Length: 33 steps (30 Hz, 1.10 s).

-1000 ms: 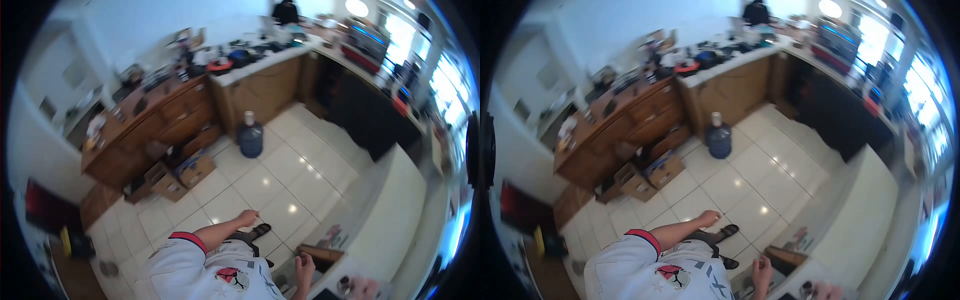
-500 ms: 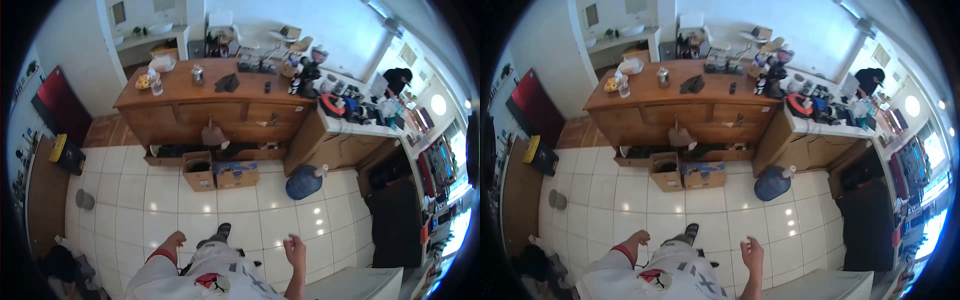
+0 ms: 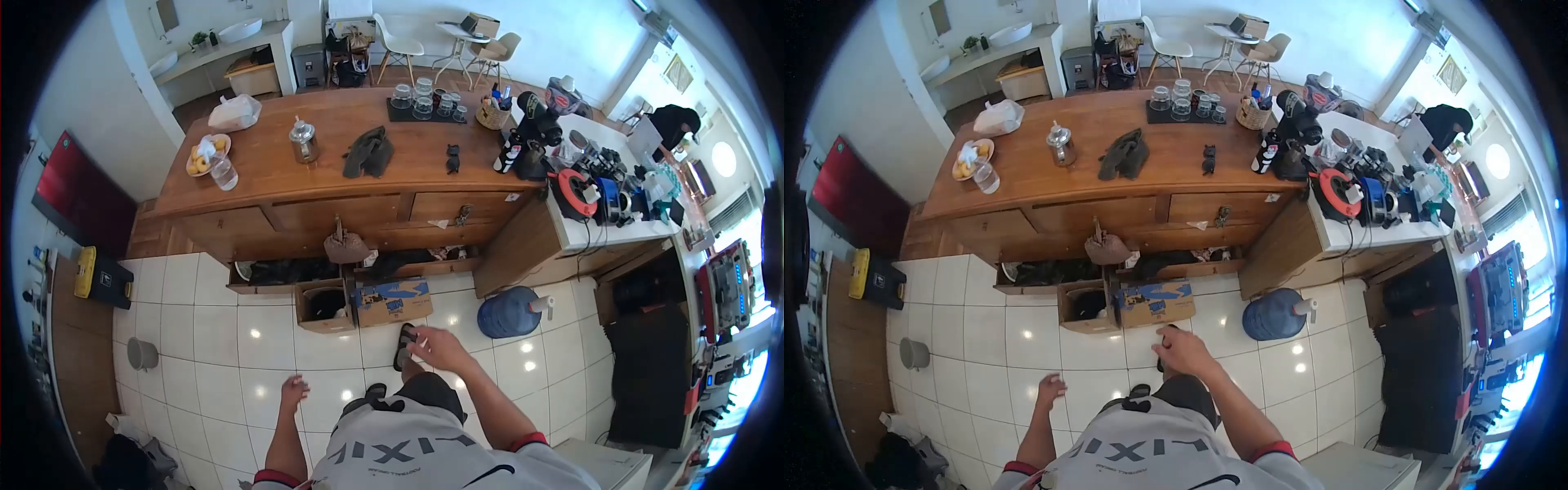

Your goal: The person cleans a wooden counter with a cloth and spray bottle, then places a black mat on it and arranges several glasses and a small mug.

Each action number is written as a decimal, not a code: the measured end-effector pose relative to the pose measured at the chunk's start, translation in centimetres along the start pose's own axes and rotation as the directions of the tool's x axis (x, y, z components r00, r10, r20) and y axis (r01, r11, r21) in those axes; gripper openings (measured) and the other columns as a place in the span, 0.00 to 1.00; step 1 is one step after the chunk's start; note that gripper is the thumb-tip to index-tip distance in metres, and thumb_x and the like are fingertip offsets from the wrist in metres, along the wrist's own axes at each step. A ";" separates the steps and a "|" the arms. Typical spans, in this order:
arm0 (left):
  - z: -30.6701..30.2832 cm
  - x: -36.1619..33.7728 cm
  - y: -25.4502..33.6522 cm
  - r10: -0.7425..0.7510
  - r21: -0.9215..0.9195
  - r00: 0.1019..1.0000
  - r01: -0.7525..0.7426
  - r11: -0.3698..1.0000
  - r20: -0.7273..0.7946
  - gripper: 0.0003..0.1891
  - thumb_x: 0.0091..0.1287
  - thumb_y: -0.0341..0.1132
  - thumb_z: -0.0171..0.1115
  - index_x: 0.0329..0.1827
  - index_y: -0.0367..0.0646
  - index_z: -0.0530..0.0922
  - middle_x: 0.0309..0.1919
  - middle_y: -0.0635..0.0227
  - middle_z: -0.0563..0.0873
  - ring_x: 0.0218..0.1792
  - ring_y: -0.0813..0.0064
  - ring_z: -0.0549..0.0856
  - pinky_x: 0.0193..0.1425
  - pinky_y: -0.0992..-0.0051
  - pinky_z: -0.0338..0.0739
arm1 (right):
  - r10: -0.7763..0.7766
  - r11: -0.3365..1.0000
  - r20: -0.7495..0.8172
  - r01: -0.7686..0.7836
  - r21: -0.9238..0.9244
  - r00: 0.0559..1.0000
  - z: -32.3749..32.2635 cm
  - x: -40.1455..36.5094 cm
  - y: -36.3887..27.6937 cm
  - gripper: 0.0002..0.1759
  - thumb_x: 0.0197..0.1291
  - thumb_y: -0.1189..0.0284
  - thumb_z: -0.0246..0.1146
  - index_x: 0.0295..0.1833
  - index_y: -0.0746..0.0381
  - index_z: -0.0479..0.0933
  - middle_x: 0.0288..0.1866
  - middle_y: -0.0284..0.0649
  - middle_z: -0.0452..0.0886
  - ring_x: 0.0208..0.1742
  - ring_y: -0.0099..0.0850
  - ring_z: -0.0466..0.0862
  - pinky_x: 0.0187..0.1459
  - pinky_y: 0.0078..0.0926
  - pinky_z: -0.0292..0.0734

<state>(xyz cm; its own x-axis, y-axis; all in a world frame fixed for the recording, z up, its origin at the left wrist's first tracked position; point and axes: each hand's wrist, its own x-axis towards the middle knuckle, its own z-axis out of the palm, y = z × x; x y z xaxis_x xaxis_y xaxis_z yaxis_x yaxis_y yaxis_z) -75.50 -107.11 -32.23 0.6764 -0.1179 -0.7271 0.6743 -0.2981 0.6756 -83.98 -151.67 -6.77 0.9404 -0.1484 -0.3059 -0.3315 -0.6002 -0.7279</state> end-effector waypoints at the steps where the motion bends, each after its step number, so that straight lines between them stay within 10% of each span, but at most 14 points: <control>1: -0.6 -0.7 -1.1 -0.063 0.050 0.997 0.065 0.997 -0.043 0.22 0.65 0.28 0.61 0.64 0.44 0.73 0.39 0.63 0.84 0.38 0.68 0.87 0.38 0.68 0.83 | -0.007 1.000 -0.025 0.006 -0.008 1.000 -1.6 2.7 0.6 0.23 0.60 0.58 0.65 0.57 0.60 0.79 0.40 0.46 0.87 0.43 0.49 0.86 0.46 0.44 0.80; 7: -2.8 -8.6 -8.6 -0.595 -0.325 0.724 0.502 0.802 -0.350 0.13 0.69 0.38 0.54 0.53 0.46 0.75 0.33 0.61 0.84 0.31 0.65 0.85 0.35 0.62 0.80 | -0.181 0.982 -0.462 0.132 -0.137 0.868 -10.3 21.5 5.6 0.13 0.59 0.64 0.65 0.43 0.62 0.79 0.33 0.45 0.84 0.37 0.49 0.85 0.42 0.44 0.80; 10: 0.0 -12.5 -4.6 -0.475 -0.276 0.794 0.393 0.877 -0.379 0.12 0.70 0.40 0.53 0.52 0.48 0.77 0.31 0.62 0.84 0.31 0.65 0.86 0.34 0.64 0.81 | -0.134 0.991 -0.853 0.070 -0.115 0.504 -15.2 31.1 8.1 0.09 0.59 0.66 0.64 0.37 0.60 0.77 0.33 0.45 0.81 0.38 0.49 0.82 0.41 0.47 0.78; 13: 3.1 -12.4 -2.2 -0.487 -0.224 0.828 0.437 0.871 -0.278 0.12 0.71 0.39 0.54 0.54 0.48 0.77 0.33 0.63 0.85 0.32 0.66 0.86 0.34 0.66 0.82 | -0.119 0.961 -0.871 -0.167 -0.222 0.477 -20.3 36.4 9.1 0.17 0.56 0.62 0.68 0.45 0.60 0.74 0.46 0.47 0.80 0.48 0.49 0.80 0.46 0.47 0.78; 14: 3.7 -11.5 -1.3 -0.272 0.011 0.937 0.281 0.960 -0.221 0.12 0.72 0.39 0.54 0.55 0.47 0.77 0.34 0.63 0.85 0.33 0.67 0.86 0.34 0.67 0.82 | -0.076 0.937 -0.890 -0.273 -0.218 0.450 -21.4 38.0 9.3 0.21 0.55 0.60 0.70 0.47 0.59 0.73 0.50 0.47 0.80 0.53 0.49 0.80 0.48 0.47 0.77; 15: 4.1 -10.8 -0.4 -0.066 0.235 0.990 0.093 0.968 -0.122 0.12 0.72 0.38 0.55 0.55 0.46 0.77 0.35 0.64 0.85 0.33 0.68 0.86 0.34 0.68 0.82 | 0.101 0.904 -0.875 -0.412 -0.118 0.473 -22.7 39.6 9.2 0.24 0.54 0.58 0.70 0.51 0.59 0.73 0.51 0.48 0.80 0.54 0.49 0.80 0.52 0.47 0.78; 17: 5.4 -6.0 3.5 -0.413 -0.153 0.885 0.387 0.909 -0.217 0.13 0.72 0.39 0.57 0.55 0.45 0.76 0.38 0.64 0.85 0.33 0.69 0.86 0.35 0.68 0.83 | 0.302 0.816 -0.801 -0.574 -0.061 0.516 -24.3 41.4 10.0 0.27 0.54 0.57 0.70 0.54 0.61 0.73 0.53 0.49 0.79 0.56 0.49 0.80 0.56 0.47 0.78; 21: 4.5 2.7 13.5 -0.028 0.059 0.989 0.037 0.998 -0.148 0.15 0.75 0.43 0.55 0.56 0.45 0.79 0.39 0.68 0.86 0.41 0.75 0.85 0.38 0.72 0.80 | 0.397 0.797 -0.621 -0.590 -0.133 0.676 -24.9 45.0 13.9 0.27 0.56 0.58 0.68 0.54 0.65 0.75 0.50 0.49 0.81 0.52 0.49 0.82 0.55 0.48 0.79; 25: 6.2 2.9 23.6 0.199 -0.060 0.913 -0.235 0.970 -0.357 0.17 0.74 0.40 0.55 0.60 0.43 0.76 0.44 0.65 0.85 0.44 0.71 0.86 0.45 0.70 0.81 | 0.130 0.866 -0.770 -0.450 -0.219 0.624 -22.8 44.4 12.6 0.21 0.57 0.63 0.67 0.50 0.66 0.76 0.43 0.48 0.84 0.46 0.50 0.84 0.51 0.47 0.80; 28: 6.6 2.1 24.7 0.157 -0.082 0.928 -0.195 0.977 -0.339 0.15 0.75 0.38 0.54 0.59 0.42 0.75 0.45 0.62 0.85 0.46 0.69 0.86 0.48 0.67 0.82 | 0.163 0.982 -0.621 -0.066 0.176 0.767 -21.0 45.5 9.8 0.17 0.56 0.70 0.67 0.49 0.66 0.75 0.47 0.53 0.82 0.48 0.50 0.83 0.50 0.48 0.78; 30: 7.6 1.0 24.1 0.109 -0.148 0.940 -0.164 0.975 -0.324 0.15 0.76 0.39 0.54 0.60 0.42 0.75 0.45 0.62 0.85 0.45 0.68 0.87 0.48 0.67 0.83 | 0.242 0.373 -0.161 0.062 0.926 0.957 -19.6 45.7 4.4 0.12 0.60 0.75 0.62 0.49 0.64 0.73 0.35 0.40 0.78 0.30 0.33 0.80 0.32 0.35 0.78; 32: 7.9 -0.1 22.7 0.043 -0.230 0.954 -0.115 0.966 -0.296 0.17 0.76 0.43 0.56 0.60 0.42 0.75 0.46 0.61 0.86 0.46 0.67 0.87 0.48 0.65 0.83 | 0.135 0.243 -0.045 0.011 0.970 0.990 -18.8 46.4 0.3 0.10 0.63 0.75 0.61 0.49 0.63 0.74 0.34 0.35 0.77 0.28 0.27 0.77 0.28 0.29 0.76; 33: 8.2 -0.9 22.3 0.006 -0.243 0.953 -0.083 0.966 -0.304 0.16 0.76 0.41 0.55 0.60 0.42 0.75 0.46 0.60 0.86 0.46 0.67 0.87 0.48 0.65 0.83 | 0.105 0.407 -0.074 0.025 0.913 0.992 -17.8 48.0 -0.4 0.11 0.61 0.75 0.62 0.49 0.63 0.74 0.36 0.39 0.79 0.30 0.32 0.80 0.30 0.33 0.77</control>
<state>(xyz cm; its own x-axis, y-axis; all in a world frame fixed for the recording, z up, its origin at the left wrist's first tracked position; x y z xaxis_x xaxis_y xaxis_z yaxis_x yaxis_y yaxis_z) -63.46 -121.44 -17.53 0.7383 0.1736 -0.6518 0.6674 -0.0480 0.7432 -37.41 -172.56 -10.26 0.9033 -0.2687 -0.3343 -0.1801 0.4697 -0.8643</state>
